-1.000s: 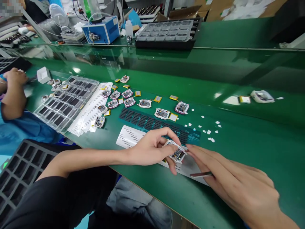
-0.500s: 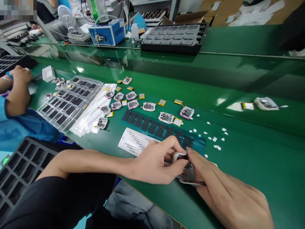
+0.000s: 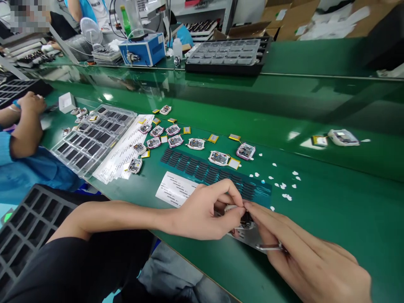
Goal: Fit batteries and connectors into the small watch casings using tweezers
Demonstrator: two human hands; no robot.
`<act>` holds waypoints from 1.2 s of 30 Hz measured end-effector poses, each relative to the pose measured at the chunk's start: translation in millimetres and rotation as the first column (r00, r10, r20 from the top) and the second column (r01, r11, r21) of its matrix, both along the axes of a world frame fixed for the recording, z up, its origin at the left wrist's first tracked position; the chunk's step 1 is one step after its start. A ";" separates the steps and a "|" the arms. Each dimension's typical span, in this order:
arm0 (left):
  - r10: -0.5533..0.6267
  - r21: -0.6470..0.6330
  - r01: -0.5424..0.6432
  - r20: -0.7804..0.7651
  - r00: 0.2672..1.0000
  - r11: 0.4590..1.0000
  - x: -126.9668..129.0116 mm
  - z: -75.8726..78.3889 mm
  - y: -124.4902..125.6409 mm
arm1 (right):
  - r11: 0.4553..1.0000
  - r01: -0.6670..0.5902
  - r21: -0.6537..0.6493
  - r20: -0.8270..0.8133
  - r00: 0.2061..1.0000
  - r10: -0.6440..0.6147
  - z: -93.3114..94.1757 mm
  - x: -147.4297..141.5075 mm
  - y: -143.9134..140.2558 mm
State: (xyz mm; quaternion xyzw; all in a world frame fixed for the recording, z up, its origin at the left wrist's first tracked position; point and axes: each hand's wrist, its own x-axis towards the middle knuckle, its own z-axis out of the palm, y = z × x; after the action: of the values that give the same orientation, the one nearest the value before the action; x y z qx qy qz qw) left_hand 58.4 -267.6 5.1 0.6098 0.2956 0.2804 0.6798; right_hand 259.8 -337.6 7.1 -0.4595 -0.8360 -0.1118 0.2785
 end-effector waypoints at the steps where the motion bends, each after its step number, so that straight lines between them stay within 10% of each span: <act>1: -0.006 -0.010 0.006 0.004 1.000 1.000 -0.3 0.5 -0.2 | 1.000 0.004 -0.001 -0.030 1.000 -0.004 0.1 -0.6 -0.2; 10: -0.041 0.046 0.042 -0.015 0.999 0.998 -2.4 6.9 -1.8 | 0.963 -0.012 -0.270 -0.429 0.897 -0.109 3.9 -9.3 5.0; 18: -0.018 0.203 0.048 -0.146 0.989 0.978 -3.1 7.4 -2.6 | 0.810 -0.079 -0.581 -0.536 0.786 -0.308 6.4 -13.6 11.6; 26: -0.092 0.232 0.127 -0.153 0.984 0.965 -5.1 6.9 -6.4 | 0.919 -0.085 -0.385 -0.532 0.834 -0.146 3.0 -15.5 7.0; 36: -0.055 -0.072 0.055 0.007 0.998 0.996 -0.8 1.5 1.5 | 0.993 0.004 -0.121 -0.083 0.996 -0.014 2.7 8.1 6.2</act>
State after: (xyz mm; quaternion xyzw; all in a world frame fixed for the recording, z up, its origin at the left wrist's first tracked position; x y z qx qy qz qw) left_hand 57.6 -266.1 6.6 0.5920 0.2871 0.2520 0.7096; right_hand 267.9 -331.5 9.8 -0.4836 -0.8267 -0.0429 0.2843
